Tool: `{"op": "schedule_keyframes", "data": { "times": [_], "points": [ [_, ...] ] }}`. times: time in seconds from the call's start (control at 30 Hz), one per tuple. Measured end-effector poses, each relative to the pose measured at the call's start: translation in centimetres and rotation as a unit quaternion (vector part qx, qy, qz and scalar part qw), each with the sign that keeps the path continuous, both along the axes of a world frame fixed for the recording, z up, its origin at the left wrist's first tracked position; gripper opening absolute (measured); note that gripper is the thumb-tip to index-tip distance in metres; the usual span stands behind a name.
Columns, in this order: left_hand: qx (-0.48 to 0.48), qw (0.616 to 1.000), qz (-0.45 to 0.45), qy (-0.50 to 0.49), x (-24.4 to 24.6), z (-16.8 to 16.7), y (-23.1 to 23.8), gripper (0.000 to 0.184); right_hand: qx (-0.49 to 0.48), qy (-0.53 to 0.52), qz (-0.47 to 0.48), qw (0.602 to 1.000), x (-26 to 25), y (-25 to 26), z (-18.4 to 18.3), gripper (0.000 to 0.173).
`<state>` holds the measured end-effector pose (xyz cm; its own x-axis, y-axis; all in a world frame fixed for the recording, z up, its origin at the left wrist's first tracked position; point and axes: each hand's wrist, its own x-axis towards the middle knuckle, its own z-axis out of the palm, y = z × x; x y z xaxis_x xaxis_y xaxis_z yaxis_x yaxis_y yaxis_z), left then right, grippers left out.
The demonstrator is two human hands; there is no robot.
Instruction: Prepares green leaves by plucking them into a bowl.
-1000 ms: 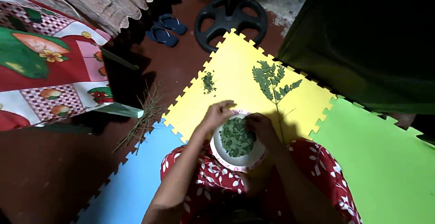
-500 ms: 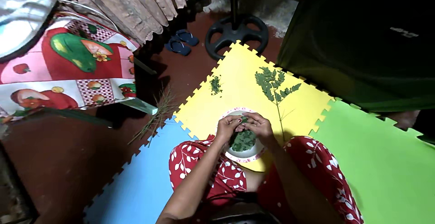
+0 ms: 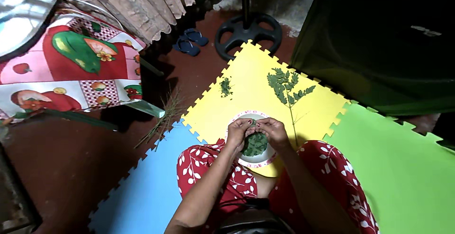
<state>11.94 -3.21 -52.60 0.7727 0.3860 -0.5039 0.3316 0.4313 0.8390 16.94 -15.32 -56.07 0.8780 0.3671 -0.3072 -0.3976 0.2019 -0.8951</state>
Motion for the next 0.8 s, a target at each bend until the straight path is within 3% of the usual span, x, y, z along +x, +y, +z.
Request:
{"op": "schedule_keyframes", "data": {
  "times": [0.17, 0.37, 0.47, 0.6, 0.7, 0.8],
  "points": [
    [0.140, 0.982, -0.126, -0.020, -0.2, -0.7, 0.9, 0.013, -0.012, -0.095, 0.025, 0.995, 0.3, -0.4, -1.1, 0.014],
    [-0.010, 1.000, -0.008, -0.025, 0.0, -0.7, 0.1, 0.008, 0.050, -0.008, -0.007, 0.999, 0.2, 0.2, -0.9, 0.019],
    [0.096, 0.990, -0.105, -0.018, -0.1, -1.0, 0.9, 0.010, 0.020, -0.096, 0.030, 0.995, 0.5, -0.4, -1.7, 0.016],
    [0.263, 0.930, -0.258, 0.007, 0.1, -0.7, 2.2, 0.018, -0.078, -0.190, 0.073, 0.976, 0.5, -0.6, -1.3, 0.008],
    [0.290, 0.911, -0.293, 0.020, 0.3, 0.0, 2.6, 0.020, -0.079, -0.191, 0.079, 0.975, 0.5, -0.7, -1.1, 0.008],
    [0.236, 0.937, -0.258, -0.008, 0.1, -0.9, 2.5, 0.018, -0.052, -0.182, 0.072, 0.979, 0.6, -0.8, -1.5, 0.008]
  ]
}}
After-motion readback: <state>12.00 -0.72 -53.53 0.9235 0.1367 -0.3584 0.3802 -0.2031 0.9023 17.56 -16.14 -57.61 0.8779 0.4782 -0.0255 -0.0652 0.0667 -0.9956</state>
